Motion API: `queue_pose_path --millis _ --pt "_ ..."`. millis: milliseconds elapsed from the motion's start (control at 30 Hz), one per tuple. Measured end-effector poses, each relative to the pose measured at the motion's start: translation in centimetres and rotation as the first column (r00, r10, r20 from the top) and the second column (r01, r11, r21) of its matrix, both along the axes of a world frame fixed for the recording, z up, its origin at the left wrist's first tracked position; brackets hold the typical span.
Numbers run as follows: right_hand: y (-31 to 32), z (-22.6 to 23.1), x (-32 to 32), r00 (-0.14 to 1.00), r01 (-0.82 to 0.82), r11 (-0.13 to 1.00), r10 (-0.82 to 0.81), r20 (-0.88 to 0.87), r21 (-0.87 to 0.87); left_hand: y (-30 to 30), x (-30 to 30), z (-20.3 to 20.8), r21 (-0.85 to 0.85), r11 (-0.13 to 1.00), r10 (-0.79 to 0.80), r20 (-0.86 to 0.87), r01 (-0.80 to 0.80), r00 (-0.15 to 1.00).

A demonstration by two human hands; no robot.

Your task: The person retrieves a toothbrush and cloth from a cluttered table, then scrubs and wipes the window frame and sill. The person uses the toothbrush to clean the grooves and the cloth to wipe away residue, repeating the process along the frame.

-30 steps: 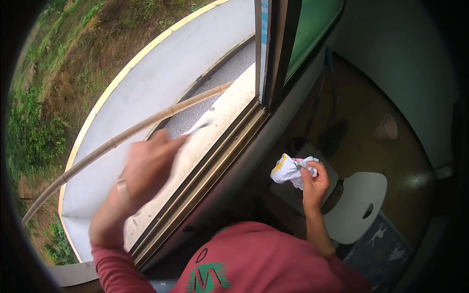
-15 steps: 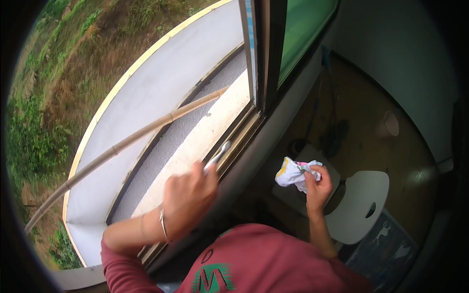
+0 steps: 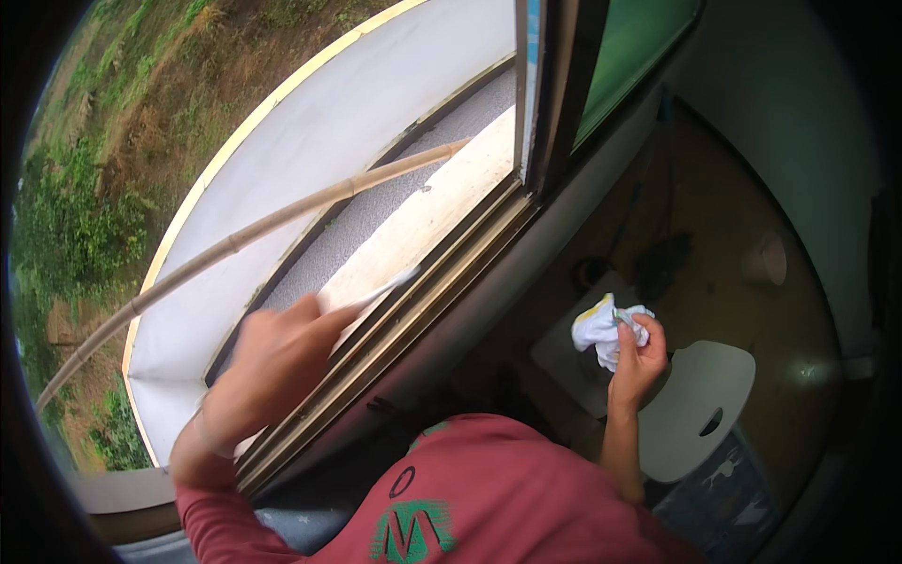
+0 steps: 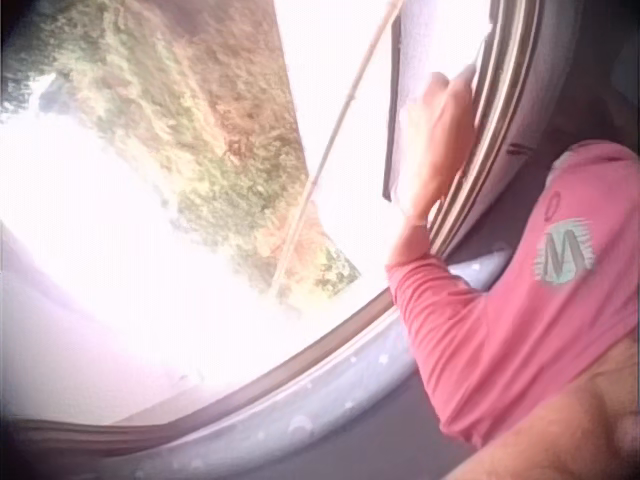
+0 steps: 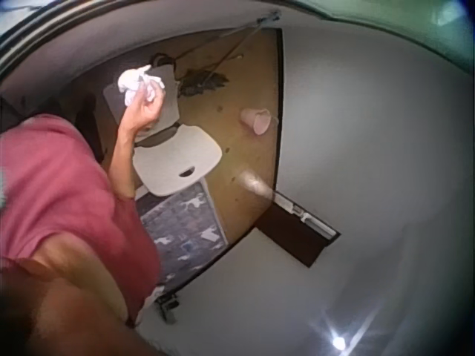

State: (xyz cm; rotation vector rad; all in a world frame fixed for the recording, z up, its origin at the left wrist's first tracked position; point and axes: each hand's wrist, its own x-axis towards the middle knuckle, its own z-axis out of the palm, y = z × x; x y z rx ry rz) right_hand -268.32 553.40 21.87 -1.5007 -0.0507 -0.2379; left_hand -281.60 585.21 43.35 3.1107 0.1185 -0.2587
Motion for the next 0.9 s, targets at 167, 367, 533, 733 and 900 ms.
queue_pose_path --millis 167,367,533,733,900 --pt "2.2 3.4 1.1 0.976 -0.169 0.985 0.171 0.132 -0.024 -3.8 7.2 -8.3 -0.305 0.940 -0.089 0.216 0.154 0.972" --pt "1.2 2.5 1.7 0.987 -0.120 0.986 0.131 0.088 -0.119 -0.1 0.8 1.0 -0.179 0.977 -0.159 -0.229 0.119 0.960" --pt "1.3 3.2 1.9 0.985 -0.157 0.987 0.160 0.068 -0.036 -3.4 8.7 -4.0 -0.318 0.929 -0.125 0.213 0.189 0.969" --pt "1.7 3.5 2.4 0.981 -0.163 0.986 0.165 0.099 -0.029 -5.3 9.3 -8.9 -0.202 0.958 -0.158 0.218 0.203 0.963" --pt "1.1 3.1 2.4 0.977 -0.121 0.990 0.132 0.170 -0.073 -2.3 -3.2 0.1 -0.119 0.990 -0.085 -0.082 0.075 0.993"
